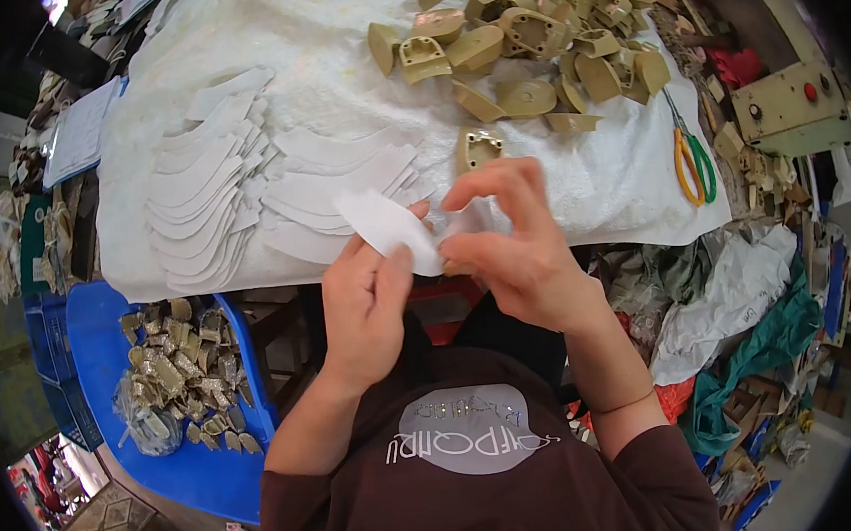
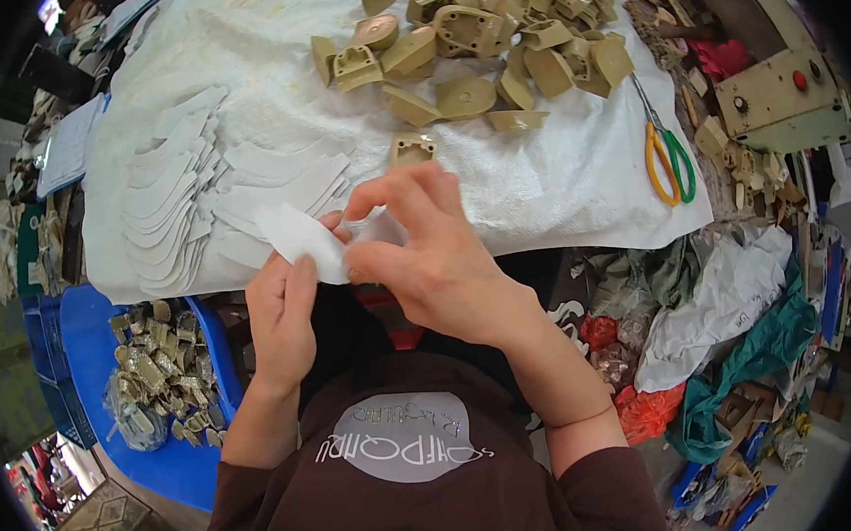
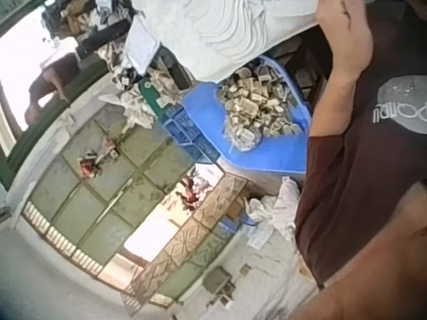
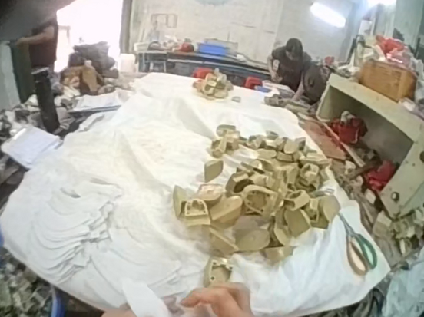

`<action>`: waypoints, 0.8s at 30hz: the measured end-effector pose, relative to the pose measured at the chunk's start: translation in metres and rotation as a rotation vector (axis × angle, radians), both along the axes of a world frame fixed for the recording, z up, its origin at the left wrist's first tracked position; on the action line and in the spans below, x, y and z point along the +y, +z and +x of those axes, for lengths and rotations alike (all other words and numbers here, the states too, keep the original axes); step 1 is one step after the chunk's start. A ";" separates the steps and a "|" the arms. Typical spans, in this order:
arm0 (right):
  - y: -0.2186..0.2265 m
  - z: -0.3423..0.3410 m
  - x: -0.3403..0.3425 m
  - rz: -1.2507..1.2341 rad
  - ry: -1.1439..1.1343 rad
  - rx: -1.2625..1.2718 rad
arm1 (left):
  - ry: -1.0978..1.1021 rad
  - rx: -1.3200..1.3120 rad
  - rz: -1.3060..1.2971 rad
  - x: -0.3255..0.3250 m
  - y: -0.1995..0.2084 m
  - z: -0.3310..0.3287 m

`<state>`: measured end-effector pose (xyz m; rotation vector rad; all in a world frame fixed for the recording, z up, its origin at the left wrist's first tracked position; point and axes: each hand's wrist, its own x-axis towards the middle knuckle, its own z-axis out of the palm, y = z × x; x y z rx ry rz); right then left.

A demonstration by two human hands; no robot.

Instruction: The person repeatedly picks up beige plastic components and white curved inserts from a table. They insert the white pieces into the plastic components by hand, then place the assembled units into a blue bin. The process is repetitive and involves handling multiple identical parts.

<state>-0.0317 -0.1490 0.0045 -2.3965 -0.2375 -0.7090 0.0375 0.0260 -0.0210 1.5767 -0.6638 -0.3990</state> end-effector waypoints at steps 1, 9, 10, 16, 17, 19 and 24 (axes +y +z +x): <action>-0.004 0.000 -0.003 0.080 -0.018 0.040 | -0.006 0.269 0.029 -0.003 -0.003 -0.003; -0.043 0.021 -0.020 -0.163 -0.542 0.113 | 0.003 0.592 -0.541 -0.019 -0.009 -0.002; -0.040 0.020 -0.019 0.006 -0.520 0.173 | -0.003 0.605 -0.568 -0.017 -0.010 -0.001; -0.049 -0.019 -0.031 0.198 -0.534 0.038 | 0.008 0.772 -0.616 -0.015 -0.007 -0.006; -0.050 -0.023 -0.031 0.171 -0.533 0.008 | -0.009 0.787 -0.603 -0.015 -0.008 -0.006; -0.051 -0.029 -0.029 0.115 -0.531 -0.054 | -0.066 0.760 -0.590 -0.012 -0.013 -0.006; -0.047 -0.046 -0.017 0.603 -0.348 -0.032 | 0.006 0.702 -0.544 -0.014 -0.016 -0.011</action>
